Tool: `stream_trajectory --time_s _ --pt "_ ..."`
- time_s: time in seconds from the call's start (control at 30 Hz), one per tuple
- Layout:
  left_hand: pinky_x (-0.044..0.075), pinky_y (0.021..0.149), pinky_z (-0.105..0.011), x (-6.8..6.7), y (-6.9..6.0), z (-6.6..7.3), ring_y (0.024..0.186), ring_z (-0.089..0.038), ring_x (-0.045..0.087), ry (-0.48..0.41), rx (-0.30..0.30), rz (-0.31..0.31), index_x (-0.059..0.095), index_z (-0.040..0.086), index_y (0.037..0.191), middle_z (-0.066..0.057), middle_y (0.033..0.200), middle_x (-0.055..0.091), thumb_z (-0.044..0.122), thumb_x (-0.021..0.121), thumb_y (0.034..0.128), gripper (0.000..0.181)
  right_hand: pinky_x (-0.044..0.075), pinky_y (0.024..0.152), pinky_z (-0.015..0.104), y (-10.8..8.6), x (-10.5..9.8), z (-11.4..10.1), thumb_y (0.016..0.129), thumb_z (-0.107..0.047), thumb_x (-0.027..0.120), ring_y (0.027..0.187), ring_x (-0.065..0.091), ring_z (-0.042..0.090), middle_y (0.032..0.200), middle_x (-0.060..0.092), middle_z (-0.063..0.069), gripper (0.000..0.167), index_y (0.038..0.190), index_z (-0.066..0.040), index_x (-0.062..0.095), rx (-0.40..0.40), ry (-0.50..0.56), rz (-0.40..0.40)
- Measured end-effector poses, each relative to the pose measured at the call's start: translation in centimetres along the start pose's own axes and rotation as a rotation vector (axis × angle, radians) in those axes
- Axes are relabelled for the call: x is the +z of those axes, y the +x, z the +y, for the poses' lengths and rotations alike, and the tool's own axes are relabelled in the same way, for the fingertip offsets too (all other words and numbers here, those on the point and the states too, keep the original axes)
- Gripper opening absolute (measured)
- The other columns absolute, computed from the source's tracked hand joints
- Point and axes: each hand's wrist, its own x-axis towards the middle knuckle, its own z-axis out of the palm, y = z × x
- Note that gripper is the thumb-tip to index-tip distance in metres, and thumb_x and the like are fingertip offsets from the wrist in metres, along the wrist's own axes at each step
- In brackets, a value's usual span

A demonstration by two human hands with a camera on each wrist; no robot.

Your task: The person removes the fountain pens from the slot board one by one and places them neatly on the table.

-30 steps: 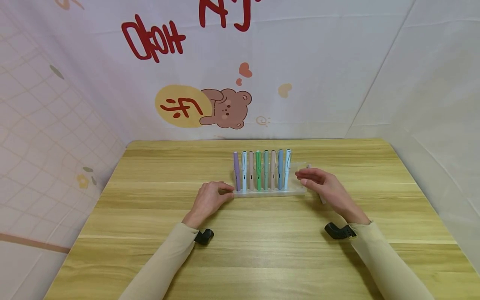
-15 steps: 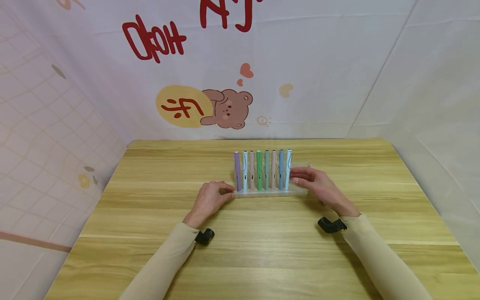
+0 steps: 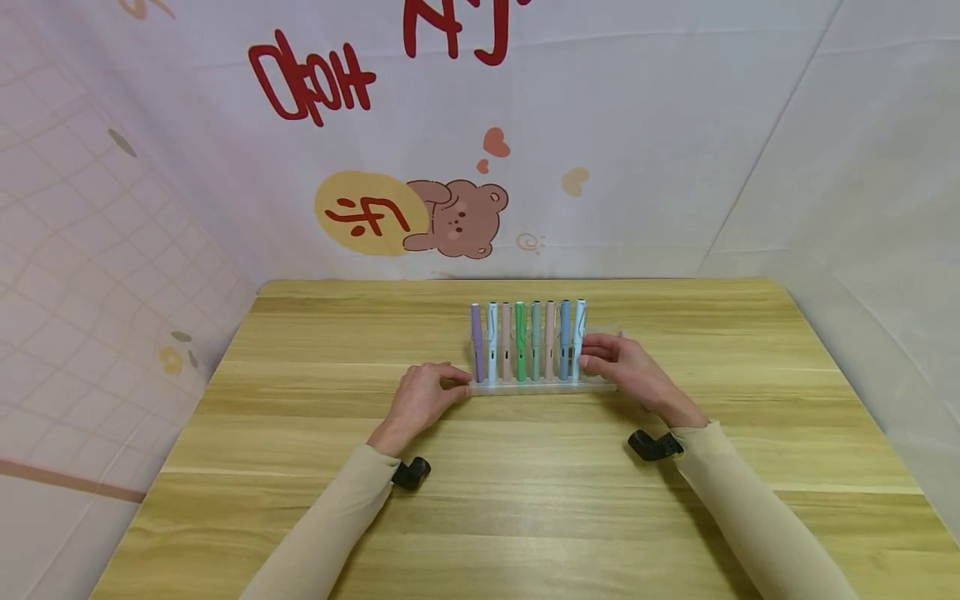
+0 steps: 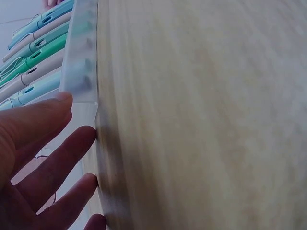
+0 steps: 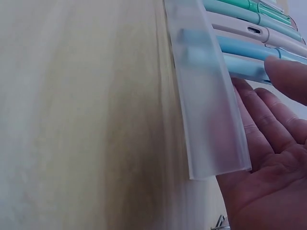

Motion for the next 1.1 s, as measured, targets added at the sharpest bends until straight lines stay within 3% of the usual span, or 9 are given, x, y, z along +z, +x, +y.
stream_trajectory --time_s 0.33,0.57,0.8,1.1 --pt "0.051 0.093 -0.046 0.0 0.0 0.1 0.106 -0.025 0.07 0.005 -0.016 0.0 0.083 0.012 0.105 -0.003 0.107 0.078 0.016 0.083 0.0893 0.017 0.054 0.087 0.027 0.2 0.2 -0.1 0.105 -0.024 0.064 0.105 0.067 0.025 0.118 0.071 0.017 0.039 0.131 0.005 0.061 0.019 -0.003 0.023" --pt "0.05 0.094 -0.047 0.0 0.0 0.1 0.108 -0.026 0.07 0.003 -0.027 -0.006 0.083 0.012 0.106 -0.004 0.109 0.078 0.017 0.083 0.0893 0.017 0.055 0.09 0.03 0.2 0.4 -0.3 0.104 -0.022 0.065 0.107 0.069 0.027 0.118 0.072 0.017 0.034 0.128 0.003 0.063 0.002 0.01 0.059" --pt "0.043 0.109 -0.051 0.0 0.0 0.1 0.124 -0.029 0.064 -0.002 -0.037 -0.006 0.083 0.011 0.106 -0.006 0.113 0.077 0.016 0.083 0.0894 0.018 0.055 0.092 0.027 -0.1 0.6 -0.8 0.104 -0.019 0.066 0.111 0.069 0.031 0.121 0.071 0.021 0.034 0.127 0.006 0.062 -0.05 0.069 0.089" --pt "0.047 0.102 -0.05 0.0 -0.1 0.1 0.118 -0.028 0.067 0.003 -0.025 -0.001 0.083 0.011 0.106 -0.005 0.111 0.078 0.017 0.083 0.089 0.018 0.052 0.09 0.018 -0.9 0.6 -2.0 0.105 -0.021 0.064 0.112 0.07 0.03 0.123 0.072 0.018 0.033 0.127 0.003 0.063 -0.112 0.036 0.183"
